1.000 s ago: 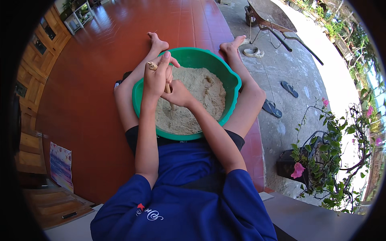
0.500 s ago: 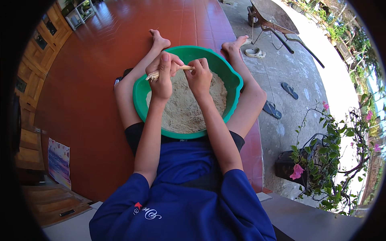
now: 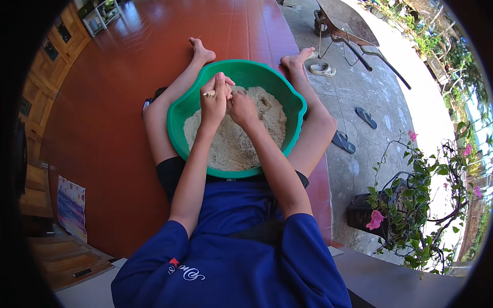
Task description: Mixing rice bran in a basin using a bamboo stick and hands.
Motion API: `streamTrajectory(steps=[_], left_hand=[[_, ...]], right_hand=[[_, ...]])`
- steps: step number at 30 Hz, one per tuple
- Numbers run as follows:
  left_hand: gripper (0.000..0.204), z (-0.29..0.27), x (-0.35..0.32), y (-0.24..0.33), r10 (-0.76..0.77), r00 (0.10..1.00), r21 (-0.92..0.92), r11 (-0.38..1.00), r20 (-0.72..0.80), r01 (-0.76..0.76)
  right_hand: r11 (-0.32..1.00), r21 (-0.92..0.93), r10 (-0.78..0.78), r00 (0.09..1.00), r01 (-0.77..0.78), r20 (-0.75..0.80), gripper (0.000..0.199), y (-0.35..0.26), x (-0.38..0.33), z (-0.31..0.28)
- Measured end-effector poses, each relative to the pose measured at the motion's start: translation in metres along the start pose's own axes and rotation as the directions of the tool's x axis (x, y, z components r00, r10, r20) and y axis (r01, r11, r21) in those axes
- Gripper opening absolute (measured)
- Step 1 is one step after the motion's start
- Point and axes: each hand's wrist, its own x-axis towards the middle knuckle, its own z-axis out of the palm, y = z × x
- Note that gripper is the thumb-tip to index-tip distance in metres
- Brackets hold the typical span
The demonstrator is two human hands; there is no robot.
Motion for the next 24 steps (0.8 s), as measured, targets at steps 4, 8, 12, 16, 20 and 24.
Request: streamTrajectory(steps=[4, 8, 12, 16, 20, 24], left_hand=[[0.047, -0.020, 0.007, 0.010, -0.118, 0.992, 0.015, 0.993, -0.040, 0.119], [0.050, -0.039, 0.016, 0.033, -0.195, 0.979, 0.012, 0.981, -0.052, 0.195], [0.047, -0.074, 0.022, 0.039, -0.267, 0.963, -0.095, 0.959, 0.020, 0.268], [0.047, -0.094, 0.023, 0.061, -0.232, 0.972, -0.111, 0.967, -0.029, 0.228], [0.047, -0.082, 0.020, 0.092, -0.129, 0.990, -0.136, 0.983, -0.054, 0.121], [0.048, -0.066, 0.014, 0.100, 0.065, 0.997, -0.185, 0.981, 0.048, -0.055]], right_hand=[[0.998, -0.057, -0.008, 0.996, 0.013, 0.084, 0.039, -0.031, -0.006, -0.008], [0.991, -0.071, -0.096, 0.974, 0.113, 0.206, 0.046, -0.054, -0.016, -0.013], [0.993, -0.005, -0.112, 0.934, 0.121, 0.339, 0.048, -0.080, -0.025, -0.019], [0.965, 0.122, -0.257, 0.924, 0.231, 0.283, 0.041, -0.095, -0.028, -0.022], [0.940, 0.110, -0.335, 0.931, 0.322, 0.143, 0.033, -0.092, -0.027, -0.035], [0.906, 0.050, -0.412, 0.902, 0.421, -0.130, 0.024, -0.091, -0.018, -0.046]])
